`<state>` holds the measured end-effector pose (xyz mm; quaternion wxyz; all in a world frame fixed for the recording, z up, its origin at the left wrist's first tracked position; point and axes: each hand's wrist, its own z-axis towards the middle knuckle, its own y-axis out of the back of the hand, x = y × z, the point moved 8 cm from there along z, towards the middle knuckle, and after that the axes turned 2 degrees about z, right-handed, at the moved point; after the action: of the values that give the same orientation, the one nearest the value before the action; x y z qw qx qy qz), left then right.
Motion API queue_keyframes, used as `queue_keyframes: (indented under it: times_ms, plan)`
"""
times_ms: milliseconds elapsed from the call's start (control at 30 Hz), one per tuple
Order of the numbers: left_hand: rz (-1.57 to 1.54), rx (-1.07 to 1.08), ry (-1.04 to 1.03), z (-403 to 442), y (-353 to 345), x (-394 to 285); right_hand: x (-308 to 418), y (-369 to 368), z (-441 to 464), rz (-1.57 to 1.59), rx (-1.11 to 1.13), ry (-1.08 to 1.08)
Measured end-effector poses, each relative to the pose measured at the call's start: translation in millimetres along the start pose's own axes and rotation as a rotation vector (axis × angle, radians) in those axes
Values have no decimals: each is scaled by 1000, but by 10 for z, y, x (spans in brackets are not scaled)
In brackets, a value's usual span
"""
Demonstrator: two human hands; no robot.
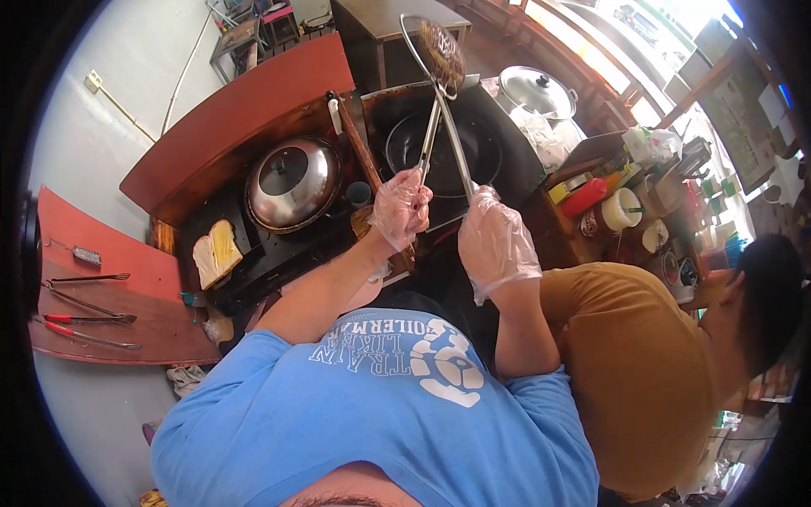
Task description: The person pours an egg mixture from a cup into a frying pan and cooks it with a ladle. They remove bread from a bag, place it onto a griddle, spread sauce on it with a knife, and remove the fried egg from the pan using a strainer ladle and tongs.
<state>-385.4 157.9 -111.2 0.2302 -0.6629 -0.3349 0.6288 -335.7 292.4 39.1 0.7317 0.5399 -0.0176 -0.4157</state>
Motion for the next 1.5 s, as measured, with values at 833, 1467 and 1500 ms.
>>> queue_keyframes:
  times_ms: [833, 1467, 1500]
  plan:
    - [129, -92, -22, -12, -143, -136, -70, -247, -165, -9, -54, 27]
    - [190, -177, 33, 71, -10, -126, -153, -564, -210, 341, -76, -26]
    - [179, -157, 21, 78, -46, -161, -228, -389, -190, 457, -135, -134]
